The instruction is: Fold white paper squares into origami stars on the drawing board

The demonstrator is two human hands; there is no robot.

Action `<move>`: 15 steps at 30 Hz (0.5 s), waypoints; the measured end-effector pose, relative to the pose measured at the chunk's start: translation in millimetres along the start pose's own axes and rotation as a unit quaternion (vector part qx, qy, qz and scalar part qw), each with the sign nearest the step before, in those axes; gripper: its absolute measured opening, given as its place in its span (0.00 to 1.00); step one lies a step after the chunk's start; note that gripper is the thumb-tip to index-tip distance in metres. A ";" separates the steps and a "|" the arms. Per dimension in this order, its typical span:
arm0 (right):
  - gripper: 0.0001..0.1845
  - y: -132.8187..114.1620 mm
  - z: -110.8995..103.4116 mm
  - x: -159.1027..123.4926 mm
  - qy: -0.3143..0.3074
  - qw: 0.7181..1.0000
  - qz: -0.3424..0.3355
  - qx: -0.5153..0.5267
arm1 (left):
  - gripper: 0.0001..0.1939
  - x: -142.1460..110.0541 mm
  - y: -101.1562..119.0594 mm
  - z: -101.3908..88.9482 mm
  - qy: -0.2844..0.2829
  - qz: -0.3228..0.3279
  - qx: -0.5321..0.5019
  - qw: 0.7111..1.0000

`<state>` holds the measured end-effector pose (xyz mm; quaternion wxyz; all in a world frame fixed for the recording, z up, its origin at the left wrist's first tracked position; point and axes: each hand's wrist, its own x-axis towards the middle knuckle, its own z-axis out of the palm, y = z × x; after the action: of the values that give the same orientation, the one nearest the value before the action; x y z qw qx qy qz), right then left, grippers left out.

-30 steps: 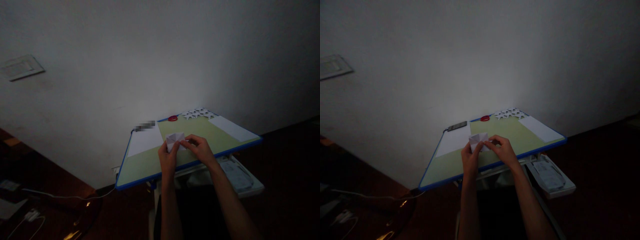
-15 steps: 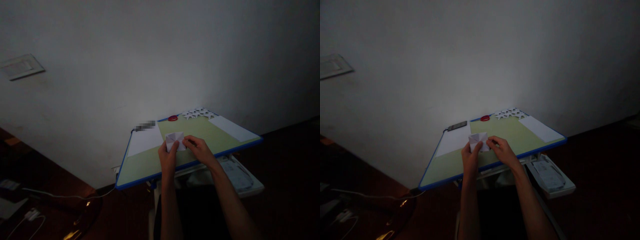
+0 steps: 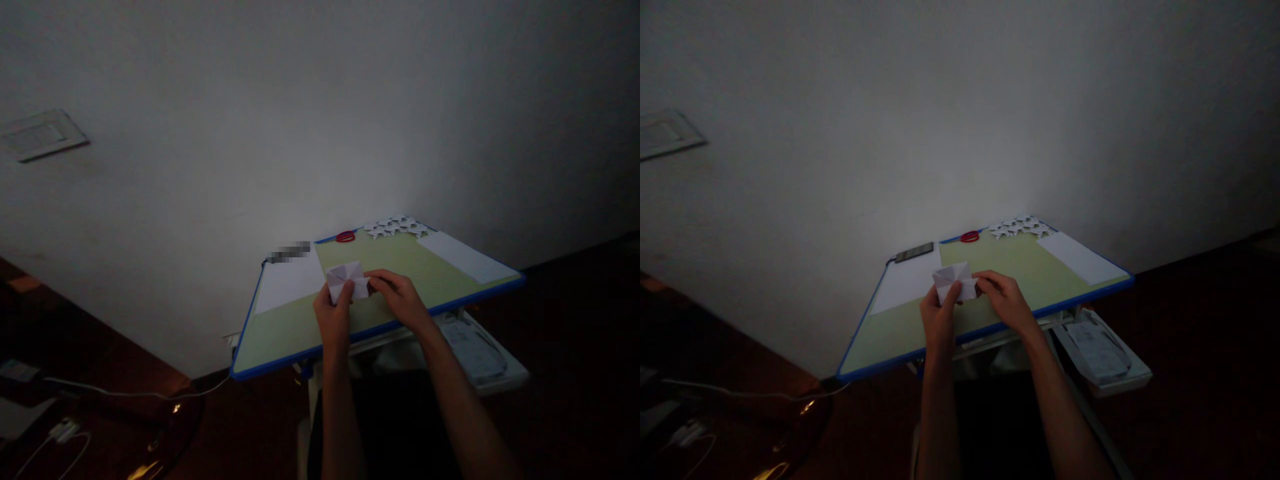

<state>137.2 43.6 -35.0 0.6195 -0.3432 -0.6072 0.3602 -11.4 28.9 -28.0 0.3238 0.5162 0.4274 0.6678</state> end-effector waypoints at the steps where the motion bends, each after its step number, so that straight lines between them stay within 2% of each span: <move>1: 0.14 -0.2 -0.1 -0.2 0.002 1.000 0.000 0.003 | 0.16 0.3 -0.4 -0.3 0.002 0.000 -0.003 1.000; 8: 0.15 -1.7 0.8 -2.6 -0.043 0.999 -0.008 0.006 | 0.16 0.2 0.9 0.7 -0.008 -0.001 -0.028 1.000; 15: 0.13 -0.3 1.6 -0.8 -0.009 1.000 0.007 0.002 | 0.16 -2.4 4.4 2.2 -0.026 0.000 -0.075 0.997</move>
<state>135.7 42.7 -35.1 0.6118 -0.3431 -0.6097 0.3691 -8.6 25.5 -24.8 0.3727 0.5075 0.3682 0.6841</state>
